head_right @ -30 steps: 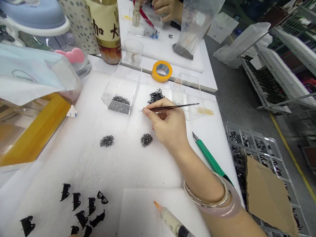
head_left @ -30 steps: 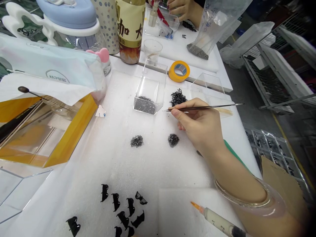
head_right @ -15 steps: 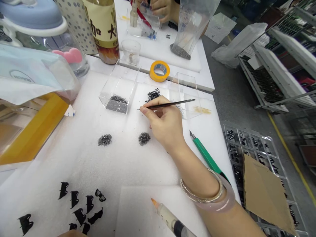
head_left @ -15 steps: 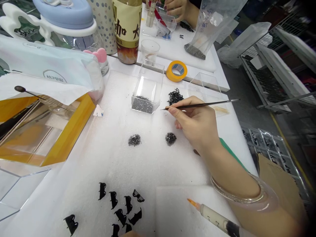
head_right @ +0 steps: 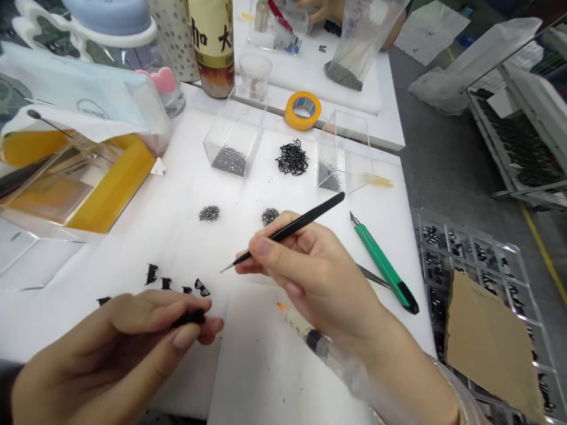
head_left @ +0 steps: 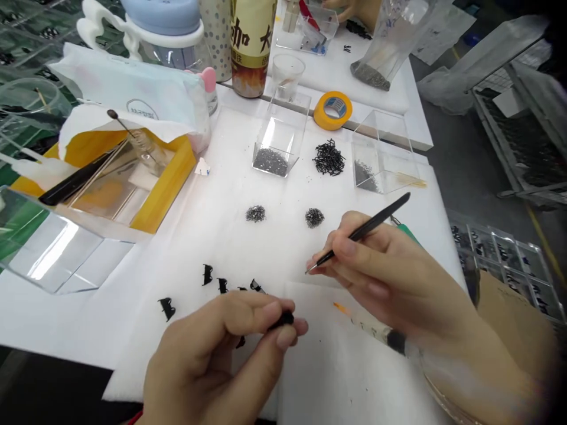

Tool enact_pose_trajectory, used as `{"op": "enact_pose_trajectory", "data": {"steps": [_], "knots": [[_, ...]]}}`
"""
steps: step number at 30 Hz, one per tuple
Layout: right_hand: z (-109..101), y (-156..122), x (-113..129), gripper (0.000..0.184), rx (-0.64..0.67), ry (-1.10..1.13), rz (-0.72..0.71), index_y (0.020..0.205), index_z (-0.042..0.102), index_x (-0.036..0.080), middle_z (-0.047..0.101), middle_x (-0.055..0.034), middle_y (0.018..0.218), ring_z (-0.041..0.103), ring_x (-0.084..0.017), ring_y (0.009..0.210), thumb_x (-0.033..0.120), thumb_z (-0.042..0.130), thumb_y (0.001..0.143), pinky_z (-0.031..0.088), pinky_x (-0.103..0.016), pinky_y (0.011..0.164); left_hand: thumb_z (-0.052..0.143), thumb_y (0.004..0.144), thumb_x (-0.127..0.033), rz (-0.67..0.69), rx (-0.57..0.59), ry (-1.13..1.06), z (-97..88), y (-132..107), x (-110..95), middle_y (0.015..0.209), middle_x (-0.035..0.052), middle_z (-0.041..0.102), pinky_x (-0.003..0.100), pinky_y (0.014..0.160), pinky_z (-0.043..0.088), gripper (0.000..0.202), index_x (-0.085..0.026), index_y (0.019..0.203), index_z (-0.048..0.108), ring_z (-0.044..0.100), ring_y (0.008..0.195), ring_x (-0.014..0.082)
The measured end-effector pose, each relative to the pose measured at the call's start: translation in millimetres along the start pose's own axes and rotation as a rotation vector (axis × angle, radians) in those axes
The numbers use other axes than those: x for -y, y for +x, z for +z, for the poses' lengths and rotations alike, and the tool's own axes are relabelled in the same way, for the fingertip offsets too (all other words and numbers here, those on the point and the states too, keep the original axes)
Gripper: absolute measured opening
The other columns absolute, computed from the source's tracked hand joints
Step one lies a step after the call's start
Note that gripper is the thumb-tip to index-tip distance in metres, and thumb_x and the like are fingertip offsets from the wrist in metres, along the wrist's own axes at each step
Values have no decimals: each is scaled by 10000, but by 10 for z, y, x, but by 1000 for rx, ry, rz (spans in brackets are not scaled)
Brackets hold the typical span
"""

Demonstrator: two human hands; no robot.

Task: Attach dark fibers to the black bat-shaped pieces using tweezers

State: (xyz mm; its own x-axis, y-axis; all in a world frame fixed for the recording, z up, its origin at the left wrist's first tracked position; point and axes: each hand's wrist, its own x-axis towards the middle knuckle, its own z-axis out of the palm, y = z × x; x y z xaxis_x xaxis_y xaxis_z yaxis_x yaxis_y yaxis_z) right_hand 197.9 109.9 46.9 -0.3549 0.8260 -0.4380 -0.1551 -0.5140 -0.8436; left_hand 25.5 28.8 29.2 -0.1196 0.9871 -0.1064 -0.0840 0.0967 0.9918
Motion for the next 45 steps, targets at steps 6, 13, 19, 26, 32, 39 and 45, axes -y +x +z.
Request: {"op": "enact_pose_trajectory", "data": {"steps": [6, 13, 19, 26, 32, 39, 45], "knots": [[-59, -8, -128, 102, 80, 107, 3, 706, 631, 252, 337, 94, 369, 601, -101, 541, 217, 674, 791, 557, -306, 804, 655, 791, -52, -165, -5, -122, 133, 79, -32, 737, -55, 761, 119, 672, 597, 168, -213, 794, 606, 739, 702, 128], [-85, -30, -153, 160, 32, 139, -40, 637, 564, 227, 371, 123, 358, 313, -30, 325, 199, 695, 724, 419, -182, 405, 698, 761, -63, -94, -126, 30, 300, 117, -35, 699, -67, 729, 18, 567, 536, 233, -221, 900, 598, 735, 674, 102], [-108, -29, -177, 151, -20, 91, -76, 655, 578, 221, 459, 107, 381, 332, -13, 318, 174, 707, 719, 275, -132, 339, 654, 800, -42, -111, -96, -120, 351, 121, 15, 749, -69, 747, 93, 694, 581, 203, -218, 885, 602, 736, 753, 121], [-86, -34, -168, 186, 42, 180, -77, 653, 570, 218, 527, 102, 438, 410, 0, 320, 92, 663, 752, 340, -96, 346, 655, 801, -36, -129, -84, -137, 354, 137, 47, 719, -88, 722, 78, 663, 579, 211, -221, 876, 586, 736, 749, 120], [-80, -25, -160, 205, 30, 172, -79, 632, 558, 203, 655, 65, 598, 468, 0, 345, 70, 671, 740, 459, -126, 432, 663, 805, -72, -129, -91, -108, 328, 87, 40, 745, -72, 713, 95, 644, 582, 236, -236, 942, 564, 739, 745, 135], [-86, -36, -153, 212, 86, 220, -52, 664, 532, 191, 611, 96, 535, 489, 4, 356, 62, 664, 768, 458, -112, 447, 658, 795, -29, -100, -89, -159, 351, 114, 73, 729, -59, 714, 123, 645, 593, 257, -215, 945, 562, 741, 720, 143], [-98, -53, -170, 206, 114, 215, -52, 680, 527, 187, 552, 118, 455, 501, 13, 368, 81, 668, 786, 394, -62, 386, 668, 801, -68, -97, -82, -145, 341, 113, 96, 749, -41, 711, 135, 644, 595, 238, -222, 954, 571, 742, 731, 151]]}}
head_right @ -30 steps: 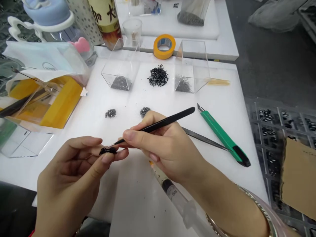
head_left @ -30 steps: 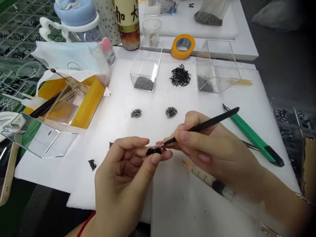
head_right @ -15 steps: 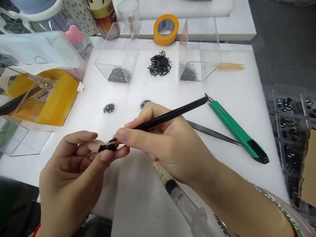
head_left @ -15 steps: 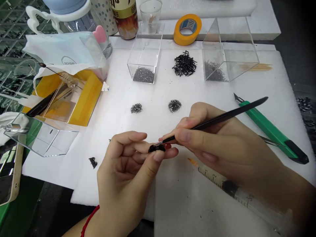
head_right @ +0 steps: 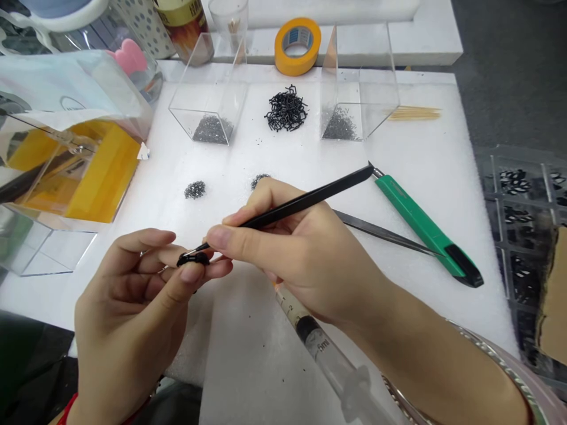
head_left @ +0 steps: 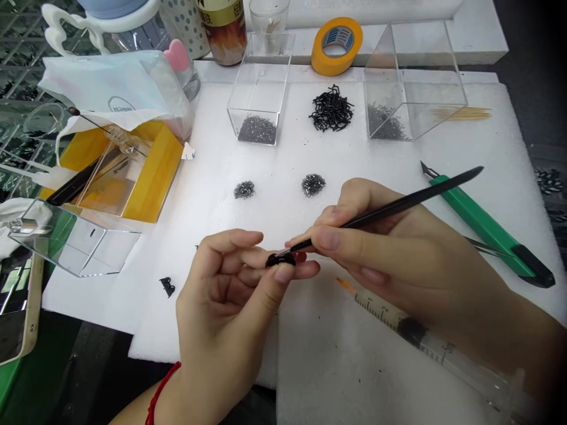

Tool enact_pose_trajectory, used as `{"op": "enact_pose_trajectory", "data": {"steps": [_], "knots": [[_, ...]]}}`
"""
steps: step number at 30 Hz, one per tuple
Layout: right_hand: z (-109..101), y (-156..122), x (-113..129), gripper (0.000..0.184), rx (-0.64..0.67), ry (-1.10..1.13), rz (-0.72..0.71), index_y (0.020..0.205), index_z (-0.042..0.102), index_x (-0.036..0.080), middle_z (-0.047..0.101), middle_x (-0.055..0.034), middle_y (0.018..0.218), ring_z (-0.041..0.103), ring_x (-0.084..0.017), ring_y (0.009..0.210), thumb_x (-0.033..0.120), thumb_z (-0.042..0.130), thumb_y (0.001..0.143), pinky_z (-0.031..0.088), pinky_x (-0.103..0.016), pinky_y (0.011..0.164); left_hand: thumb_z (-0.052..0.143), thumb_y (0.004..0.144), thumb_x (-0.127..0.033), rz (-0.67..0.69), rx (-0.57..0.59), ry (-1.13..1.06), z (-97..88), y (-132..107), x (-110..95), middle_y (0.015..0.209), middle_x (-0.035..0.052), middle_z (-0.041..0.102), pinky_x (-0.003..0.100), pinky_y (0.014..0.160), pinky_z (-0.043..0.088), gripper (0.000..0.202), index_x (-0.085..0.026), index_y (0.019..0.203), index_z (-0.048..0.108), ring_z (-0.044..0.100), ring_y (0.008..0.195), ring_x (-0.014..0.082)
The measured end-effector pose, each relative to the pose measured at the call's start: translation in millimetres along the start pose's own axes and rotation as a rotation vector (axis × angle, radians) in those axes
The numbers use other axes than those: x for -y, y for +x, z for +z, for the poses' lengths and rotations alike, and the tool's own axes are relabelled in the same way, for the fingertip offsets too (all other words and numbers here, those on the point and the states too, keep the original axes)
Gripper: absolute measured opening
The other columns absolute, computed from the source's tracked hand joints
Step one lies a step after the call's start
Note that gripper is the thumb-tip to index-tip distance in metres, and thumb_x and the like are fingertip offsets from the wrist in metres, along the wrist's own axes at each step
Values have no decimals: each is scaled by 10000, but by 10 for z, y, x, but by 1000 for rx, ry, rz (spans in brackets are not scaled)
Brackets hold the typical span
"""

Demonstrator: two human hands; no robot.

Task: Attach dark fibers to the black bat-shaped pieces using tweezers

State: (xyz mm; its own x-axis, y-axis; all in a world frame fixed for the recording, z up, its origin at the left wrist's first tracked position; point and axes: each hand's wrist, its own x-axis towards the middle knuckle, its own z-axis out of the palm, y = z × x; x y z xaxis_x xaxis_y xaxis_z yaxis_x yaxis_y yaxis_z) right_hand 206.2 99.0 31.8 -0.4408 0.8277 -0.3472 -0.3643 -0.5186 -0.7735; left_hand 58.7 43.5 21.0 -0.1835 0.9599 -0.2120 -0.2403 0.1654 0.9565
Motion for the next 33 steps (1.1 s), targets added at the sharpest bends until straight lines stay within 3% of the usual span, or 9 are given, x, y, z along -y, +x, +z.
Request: {"op": "enact_pose_trajectory", "data": {"steps": [9, 14, 21, 25, 33], "knots": [[12, 13, -4, 243, 9, 56, -6, 650, 512, 175, 575, 108, 461, 517, 19, 389, 28, 644, 791, 439, -58, 431, 659, 800, -42, 20, 19, -31, -11, -4, 12, 772, -43, 710, 172, 681, 606, 256, -212, 968, 569, 741, 755, 164], [15, 20, -7, 229, 22, 87, -15, 659, 530, 175, 674, 59, 598, 534, 16, 416, 22, 641, 788, 441, -62, 427, 660, 806, -58, 19, 18, -21, -10, -10, 16, 767, -40, 713, 153, 666, 599, 241, -218, 963, 570, 741, 749, 154], [-20, -1, -15, 163, 19, 15, -42, 695, 574, 183, 601, 75, 526, 499, -1, 439, 81, 659, 788, 513, -135, 567, 677, 795, -74, 12, 1, -4, -25, -21, 7, 777, -38, 693, 205, 729, 609, 234, -214, 955, 580, 741, 762, 173], [-42, 14, -23, 133, -37, -119, -51, 691, 594, 192, 477, 86, 435, 429, -21, 412, 182, 700, 770, 407, -152, 448, 659, 807, -63, 11, 8, -5, -17, -33, 0, 783, -24, 723, 204, 728, 605, 235, -212, 962, 565, 741, 760, 165], [-36, 17, -21, 147, -55, -192, -24, 698, 579, 195, 429, 86, 420, 368, -27, 384, 227, 687, 792, 287, -172, 371, 634, 819, -29, 19, 51, 7, -18, -22, 14, 775, -55, 723, 155, 723, 585, 250, -215, 968, 561, 736, 756, 123]]}}
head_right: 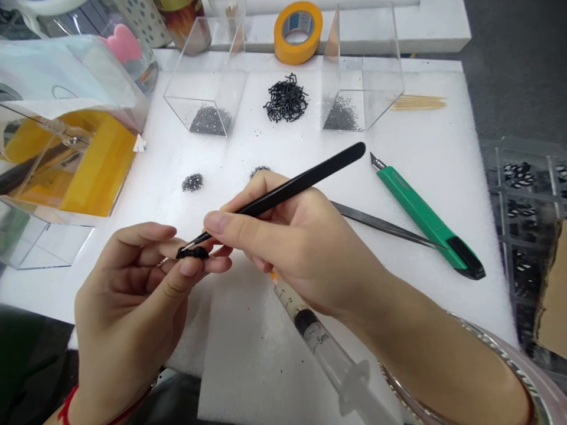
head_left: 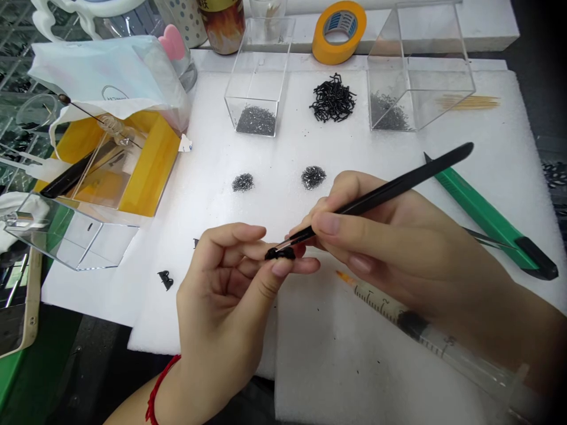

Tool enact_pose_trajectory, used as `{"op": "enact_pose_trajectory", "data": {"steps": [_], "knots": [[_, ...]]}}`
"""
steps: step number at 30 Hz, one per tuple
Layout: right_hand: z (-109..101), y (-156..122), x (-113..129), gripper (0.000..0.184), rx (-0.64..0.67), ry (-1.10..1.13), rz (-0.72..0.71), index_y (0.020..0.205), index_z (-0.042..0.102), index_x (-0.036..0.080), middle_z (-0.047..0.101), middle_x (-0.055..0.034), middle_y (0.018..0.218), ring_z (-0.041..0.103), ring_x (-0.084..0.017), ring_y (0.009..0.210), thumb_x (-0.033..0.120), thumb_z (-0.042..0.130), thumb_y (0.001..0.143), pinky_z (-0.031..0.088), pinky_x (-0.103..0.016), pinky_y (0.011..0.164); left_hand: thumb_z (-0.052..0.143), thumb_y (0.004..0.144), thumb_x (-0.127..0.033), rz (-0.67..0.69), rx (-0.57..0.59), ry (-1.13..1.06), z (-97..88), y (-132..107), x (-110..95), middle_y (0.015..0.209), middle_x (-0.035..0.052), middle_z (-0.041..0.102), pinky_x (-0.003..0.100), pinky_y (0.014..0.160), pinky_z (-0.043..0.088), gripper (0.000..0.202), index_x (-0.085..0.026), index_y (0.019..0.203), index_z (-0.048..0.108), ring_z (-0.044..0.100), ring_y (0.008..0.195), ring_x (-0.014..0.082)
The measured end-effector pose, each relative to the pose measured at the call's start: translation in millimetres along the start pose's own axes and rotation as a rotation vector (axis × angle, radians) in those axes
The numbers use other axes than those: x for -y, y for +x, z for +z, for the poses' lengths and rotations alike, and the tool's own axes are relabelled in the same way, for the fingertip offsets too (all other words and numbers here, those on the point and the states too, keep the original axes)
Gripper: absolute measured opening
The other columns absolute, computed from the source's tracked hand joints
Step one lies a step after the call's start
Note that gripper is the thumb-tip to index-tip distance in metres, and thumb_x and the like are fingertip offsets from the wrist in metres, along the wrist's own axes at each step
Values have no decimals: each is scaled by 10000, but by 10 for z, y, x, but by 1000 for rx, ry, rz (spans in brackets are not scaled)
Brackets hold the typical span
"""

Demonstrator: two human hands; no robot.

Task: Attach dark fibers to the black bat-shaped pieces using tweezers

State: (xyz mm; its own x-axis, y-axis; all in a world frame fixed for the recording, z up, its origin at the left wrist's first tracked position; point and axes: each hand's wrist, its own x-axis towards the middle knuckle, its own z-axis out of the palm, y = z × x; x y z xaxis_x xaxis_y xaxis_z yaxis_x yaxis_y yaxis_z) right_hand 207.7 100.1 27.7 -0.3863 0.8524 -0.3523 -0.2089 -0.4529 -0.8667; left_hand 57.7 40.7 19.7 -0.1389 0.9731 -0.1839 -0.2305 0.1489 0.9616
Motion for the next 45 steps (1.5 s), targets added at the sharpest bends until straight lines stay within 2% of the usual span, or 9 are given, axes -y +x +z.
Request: {"op": "enact_pose_trajectory", "data": {"steps": [10, 14, 16, 21, 25, 34, 39, 45], "knots": [[-7, 2, 10, 141, 27, 3, 2, 724, 553, 204, 455, 101, 431, 383, -24, 394, 186, 670, 801, 299, -148, 375, 643, 813, -37, 0, -2, 34, -3, 7, 8, 780, -33, 730, 185, 733, 591, 251, -214, 972, 561, 736, 742, 129], [23, -13, 43, 194, 54, 70, -11, 676, 521, 191, 467, 110, 423, 399, -8, 374, 141, 657, 805, 347, -129, 384, 647, 810, -38, 11, -5, 41, -7, 2, 10, 779, -31, 727, 169, 713, 588, 252, -216, 967, 564, 735, 735, 123], [33, -25, 54, 217, 76, 97, -20, 660, 504, 187, 491, 108, 444, 414, 0, 377, 124, 658, 800, 329, -116, 366, 644, 812, -40, 15, -6, 47, -10, -4, 10, 783, -28, 725, 172, 715, 589, 246, -214, 967, 564, 735, 735, 125], [22, -23, 26, 146, 47, 2, 28, 720, 546, 202, 415, 101, 421, 368, -19, 372, 211, 653, 819, 297, -154, 368, 646, 809, -35, 26, -3, 55, -10, -10, 11, 787, -27, 721, 184, 733, 593, 253, -210, 973, 564, 735, 736, 127], [5, -2, 6, 170, 8, -36, 44, 714, 560, 204, 419, 89, 427, 368, -32, 391, 285, 684, 796, 295, -183, 390, 637, 815, -33, 17, 3, 53, -11, -7, 7, 796, -26, 722, 201, 742, 599, 248, -211, 973, 565, 735, 742, 134], [-3, -11, 33, 152, 2, -60, 47, 712, 560, 205, 435, 90, 414, 374, -31, 378, 246, 678, 800, 266, -172, 368, 635, 815, -27, 20, 14, 49, -16, -20, -1, 797, -36, 724, 171, 721, 593, 254, -216, 968, 564, 733, 738, 118], [4, -19, 36, 152, 0, -101, 42, 718, 577, 202, 387, 101, 388, 335, -18, 338, 279, 683, 796, 244, -141, 315, 635, 815, -33, 21, 15, 46, -23, -19, 2, 803, -31, 722, 204, 738, 601, 249, -212, 973, 565, 734, 732, 129], [58, -17, 62, 221, 54, 76, 9, 645, 512, 177, 509, 115, 432, 436, 14, 359, 114, 645, 810, 382, -85, 357, 628, 823, -35, 25, 33, 41, -7, -8, 6, 809, -30, 717, 246, 788, 601, 240, -201, 980, 554, 729, 722, 126]]}}
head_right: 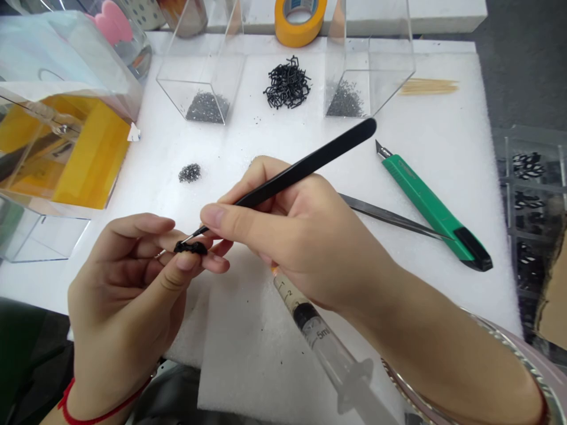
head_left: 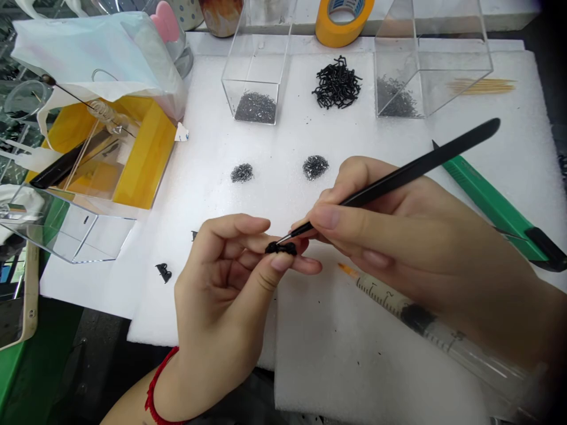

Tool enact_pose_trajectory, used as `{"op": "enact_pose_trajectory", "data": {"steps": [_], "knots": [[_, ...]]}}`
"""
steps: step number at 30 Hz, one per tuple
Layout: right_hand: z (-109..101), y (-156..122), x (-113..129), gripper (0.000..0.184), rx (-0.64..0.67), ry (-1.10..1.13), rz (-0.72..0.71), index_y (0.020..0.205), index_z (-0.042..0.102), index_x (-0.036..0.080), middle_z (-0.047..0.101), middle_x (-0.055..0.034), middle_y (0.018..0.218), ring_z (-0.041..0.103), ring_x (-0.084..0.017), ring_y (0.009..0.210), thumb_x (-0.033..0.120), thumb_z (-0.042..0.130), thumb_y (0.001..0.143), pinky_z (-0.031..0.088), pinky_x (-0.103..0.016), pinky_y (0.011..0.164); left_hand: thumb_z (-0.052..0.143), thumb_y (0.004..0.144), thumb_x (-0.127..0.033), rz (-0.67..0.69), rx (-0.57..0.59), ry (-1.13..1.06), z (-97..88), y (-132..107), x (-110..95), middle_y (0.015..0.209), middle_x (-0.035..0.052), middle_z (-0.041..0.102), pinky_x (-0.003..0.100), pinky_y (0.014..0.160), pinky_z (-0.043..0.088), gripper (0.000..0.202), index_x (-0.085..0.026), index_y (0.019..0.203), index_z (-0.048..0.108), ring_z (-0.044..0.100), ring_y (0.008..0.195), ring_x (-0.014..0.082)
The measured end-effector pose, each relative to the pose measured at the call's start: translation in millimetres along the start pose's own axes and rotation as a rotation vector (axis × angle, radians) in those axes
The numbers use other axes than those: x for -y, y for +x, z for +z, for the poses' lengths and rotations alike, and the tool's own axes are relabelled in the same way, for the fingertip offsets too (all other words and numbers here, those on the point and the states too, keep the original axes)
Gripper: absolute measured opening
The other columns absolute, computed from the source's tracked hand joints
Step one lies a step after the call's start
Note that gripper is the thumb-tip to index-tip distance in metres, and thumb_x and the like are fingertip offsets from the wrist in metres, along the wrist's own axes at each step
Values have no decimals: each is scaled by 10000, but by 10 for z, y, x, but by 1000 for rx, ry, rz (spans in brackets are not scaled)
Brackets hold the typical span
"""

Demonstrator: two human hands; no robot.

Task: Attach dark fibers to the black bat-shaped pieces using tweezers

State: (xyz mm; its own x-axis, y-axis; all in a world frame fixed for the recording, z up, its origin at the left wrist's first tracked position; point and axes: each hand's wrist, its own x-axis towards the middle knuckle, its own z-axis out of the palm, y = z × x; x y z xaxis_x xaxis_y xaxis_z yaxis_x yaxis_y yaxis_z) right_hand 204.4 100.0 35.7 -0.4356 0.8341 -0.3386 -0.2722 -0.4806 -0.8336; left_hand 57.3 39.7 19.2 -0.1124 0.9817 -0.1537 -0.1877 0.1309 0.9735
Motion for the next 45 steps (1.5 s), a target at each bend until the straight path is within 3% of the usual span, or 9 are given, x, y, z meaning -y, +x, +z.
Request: {"op": "enact_pose_trajectory", "data": {"steps": [5, 9, 15, 23, 32, 37, 41, 45], "knots": [[35, -10, 19, 291, 11, 79, 10, 593, 470, 173, 570, 112, 461, 488, 17, 389, 43, 626, 802, 405, -75, 371, 617, 831, -34, -10, 16, -26, -14, 3, 0, 798, -38, 712, 261, 783, 605, 233, -201, 980, 552, 725, 708, 123], [22, -31, 12, 201, -20, 5, 2, 652, 540, 175, 543, 108, 448, 468, 6, 374, 111, 640, 814, 424, -110, 401, 597, 848, -41, 8, 30, -63, -16, -1, 2, 814, -56, 703, 276, 835, 591, 226, -214, 991, 562, 717, 699, 103], [13, -51, 21, 175, -27, -30, 17, 675, 552, 184, 497, 105, 428, 470, -15, 375, 188, 671, 804, 298, -142, 351, 584, 853, -33, 18, 37, -66, 1, -8, 12, 816, -58, 692, 286, 837, 592, 227, -213, 990, 564, 717, 704, 105], [27, -29, 4, 216, -3, 60, -14, 646, 546, 165, 564, 110, 454, 542, -2, 413, 60, 609, 823, 458, -112, 444, 570, 856, -12, 17, 46, -86, -1, -30, 7, 849, -63, 702, 234, 767, 595, 241, -215, 987, 565, 719, 705, 96], [52, -26, 42, 258, 7, 110, 4, 608, 499, 145, 573, 122, 455, 558, 22, 428, 52, 618, 817, 503, -62, 477, 563, 851, 15, 38, 61, -91, -11, -26, 18, 868, -60, 708, 211, 741, 595, 249, -195, 984, 554, 721, 714, 93], [66, -39, 40, 262, 3, 75, -13, 603, 487, 141, 559, 130, 451, 483, 45, 369, 53, 628, 806, 365, -23, 336, 563, 843, 30, 54, 77, -81, -16, -25, 14, 860, -35, 719, 201, 728, 601, 241, -181, 960, 550, 727, 711, 101], [-1, -78, 0, 185, -56, -81, -19, 664, 551, 178, 467, 115, 396, 374, 21, 317, 187, 671, 805, 292, -66, 294, 559, 834, 47, 117, 106, -49, 1, -54, -5, 850, -25, 717, 186, 724, 600, 273, -187, 972, 538, 726, 728, 103], [-147, -41, -56, 166, -41, -136, 0, 726, 604, 224, 366, 84, 378, 364, -26, 332, 356, 683, 786, 454, -154, 400, 566, 821, 38, 200, 199, 119, -151, -156, -94, 920, -7, 708, 206, 702, 607, 329, -210, 1037, 551, 717, 754, 114]]}}
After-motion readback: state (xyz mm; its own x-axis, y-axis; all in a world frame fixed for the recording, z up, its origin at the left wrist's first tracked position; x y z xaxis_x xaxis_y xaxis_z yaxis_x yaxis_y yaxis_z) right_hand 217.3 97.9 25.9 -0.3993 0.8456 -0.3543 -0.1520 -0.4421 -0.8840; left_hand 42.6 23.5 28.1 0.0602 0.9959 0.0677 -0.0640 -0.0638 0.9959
